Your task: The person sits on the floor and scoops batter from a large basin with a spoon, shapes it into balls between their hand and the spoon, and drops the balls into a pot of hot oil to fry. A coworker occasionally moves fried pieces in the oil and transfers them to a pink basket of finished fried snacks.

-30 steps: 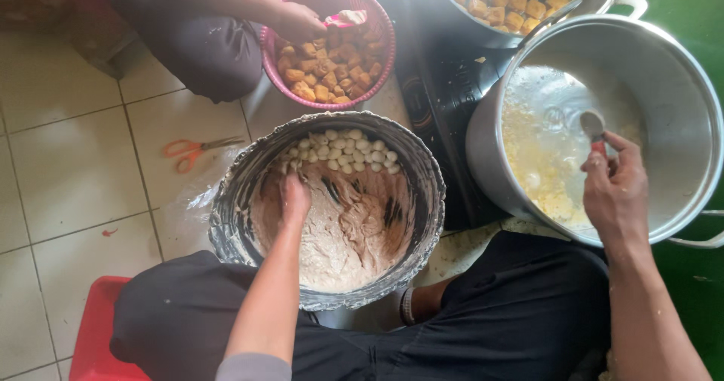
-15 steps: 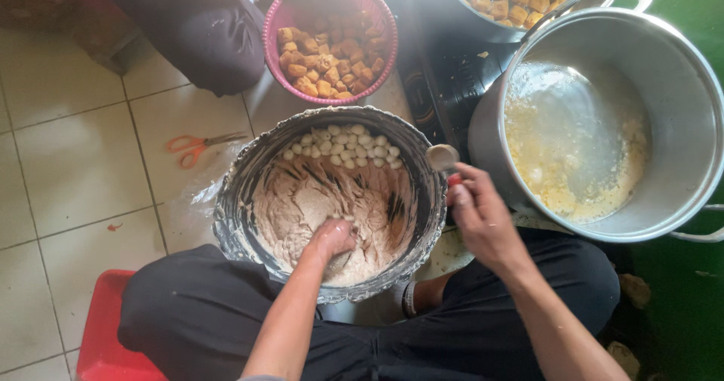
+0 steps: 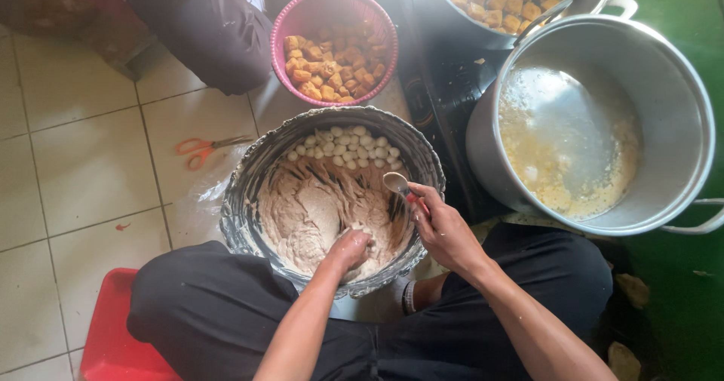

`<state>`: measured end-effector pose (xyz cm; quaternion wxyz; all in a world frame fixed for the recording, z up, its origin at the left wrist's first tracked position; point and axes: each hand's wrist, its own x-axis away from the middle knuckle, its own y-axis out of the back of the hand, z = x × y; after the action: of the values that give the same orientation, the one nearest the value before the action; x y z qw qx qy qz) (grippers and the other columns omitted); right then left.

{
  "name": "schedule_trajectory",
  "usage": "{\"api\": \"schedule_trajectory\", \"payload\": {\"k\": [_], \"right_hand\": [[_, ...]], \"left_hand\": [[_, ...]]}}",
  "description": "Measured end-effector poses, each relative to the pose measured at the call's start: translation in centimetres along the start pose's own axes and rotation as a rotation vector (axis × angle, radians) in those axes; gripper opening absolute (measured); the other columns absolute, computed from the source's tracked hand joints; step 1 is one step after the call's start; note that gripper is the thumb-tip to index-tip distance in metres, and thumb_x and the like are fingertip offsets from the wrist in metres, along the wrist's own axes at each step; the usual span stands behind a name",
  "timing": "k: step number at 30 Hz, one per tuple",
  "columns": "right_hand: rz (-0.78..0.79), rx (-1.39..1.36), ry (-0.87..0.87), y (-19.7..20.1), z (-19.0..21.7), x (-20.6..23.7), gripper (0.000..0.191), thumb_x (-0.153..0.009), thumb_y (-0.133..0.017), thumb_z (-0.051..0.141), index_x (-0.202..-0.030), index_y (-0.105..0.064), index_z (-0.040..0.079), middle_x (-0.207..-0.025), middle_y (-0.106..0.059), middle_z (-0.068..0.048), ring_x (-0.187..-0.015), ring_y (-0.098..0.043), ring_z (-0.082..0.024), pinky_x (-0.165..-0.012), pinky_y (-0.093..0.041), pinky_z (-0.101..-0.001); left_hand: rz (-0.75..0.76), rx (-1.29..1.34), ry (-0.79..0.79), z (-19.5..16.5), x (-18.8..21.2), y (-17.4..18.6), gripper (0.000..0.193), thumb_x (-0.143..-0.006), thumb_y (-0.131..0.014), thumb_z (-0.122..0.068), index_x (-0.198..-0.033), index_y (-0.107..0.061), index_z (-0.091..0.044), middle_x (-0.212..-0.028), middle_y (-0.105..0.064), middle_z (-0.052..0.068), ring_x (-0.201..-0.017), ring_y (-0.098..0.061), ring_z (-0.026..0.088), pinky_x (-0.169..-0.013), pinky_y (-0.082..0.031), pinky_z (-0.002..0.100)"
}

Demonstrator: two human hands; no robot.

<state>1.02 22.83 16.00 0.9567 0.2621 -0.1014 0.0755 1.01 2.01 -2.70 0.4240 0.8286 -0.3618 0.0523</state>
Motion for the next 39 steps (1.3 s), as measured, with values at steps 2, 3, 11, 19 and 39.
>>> {"api": "schedule_trajectory", "payload": {"k": [2,3,11,19,39], "right_hand": [[-0.002,0.011,-0.006,-0.1,-0.1,0.0,0.040,-0.100,-0.053,0.013,-0.140,-0.048,0.006,-0.097,-0.073,-0.012,-0.085,-0.073,-0.023,-0.079,-0.056,-0.0342],[-0.006,0.014,-0.005,-0.2,-0.1,0.0,0.039,-0.101,-0.053,0.013,-0.139,-0.048,0.006,-0.099,-0.073,-0.013,-0.086,-0.073,-0.025,-0.079,-0.056,-0.0355],[-0.069,0.368,0.057,-1.4,-0.6,1.0,0.034,-0.099,-0.058,0.019,-0.131,-0.055,0.008,-0.107,-0.071,-0.019,-0.094,-0.070,-0.040,-0.077,-0.056,-0.0463],[-0.205,0.511,0.264,-2.5,0.7,1.0,0.041,-0.098,-0.061,0.018,-0.139,-0.057,0.012,-0.092,-0.068,-0.015,-0.072,-0.069,-0.038,-0.060,-0.057,-0.0454],[-0.185,0.527,0.286,-3.6,0.5,1.3,0.043,-0.096,-0.060,0.011,-0.138,-0.057,0.001,-0.087,-0.068,-0.018,-0.069,-0.069,-0.038,-0.058,-0.056,-0.0451]], "left_hand": [[0.120,-0.002,0.142,0.0,0.0,-0.2,0.028,-0.088,-0.068,-0.023,-0.106,-0.074,-0.003,-0.111,-0.071,0.025,-0.108,-0.067,0.041,-0.094,-0.053,0.046],[0.178,-0.002,0.220,0.1,0.1,-0.3,0.033,-0.090,-0.072,-0.029,-0.106,-0.073,0.000,-0.113,-0.070,0.026,-0.108,-0.067,0.041,-0.094,-0.052,0.046],[-0.445,0.431,-0.153,-1.7,-1.1,0.9,0.022,-0.096,-0.077,-0.020,-0.114,-0.074,-0.007,-0.118,-0.074,0.016,-0.107,-0.071,0.028,-0.091,-0.056,0.037],[-0.531,0.808,0.070,-7.4,1.0,6.9,0.041,-0.081,-0.081,-0.018,-0.117,-0.064,-0.006,-0.101,-0.075,0.007,-0.092,-0.070,0.014,-0.079,-0.057,0.031],[-0.625,0.728,0.144,-8.0,0.1,6.4,0.025,-0.078,-0.080,-0.013,-0.098,-0.068,-0.005,-0.087,-0.076,0.011,-0.081,-0.074,0.020,-0.073,-0.056,0.034]]}}
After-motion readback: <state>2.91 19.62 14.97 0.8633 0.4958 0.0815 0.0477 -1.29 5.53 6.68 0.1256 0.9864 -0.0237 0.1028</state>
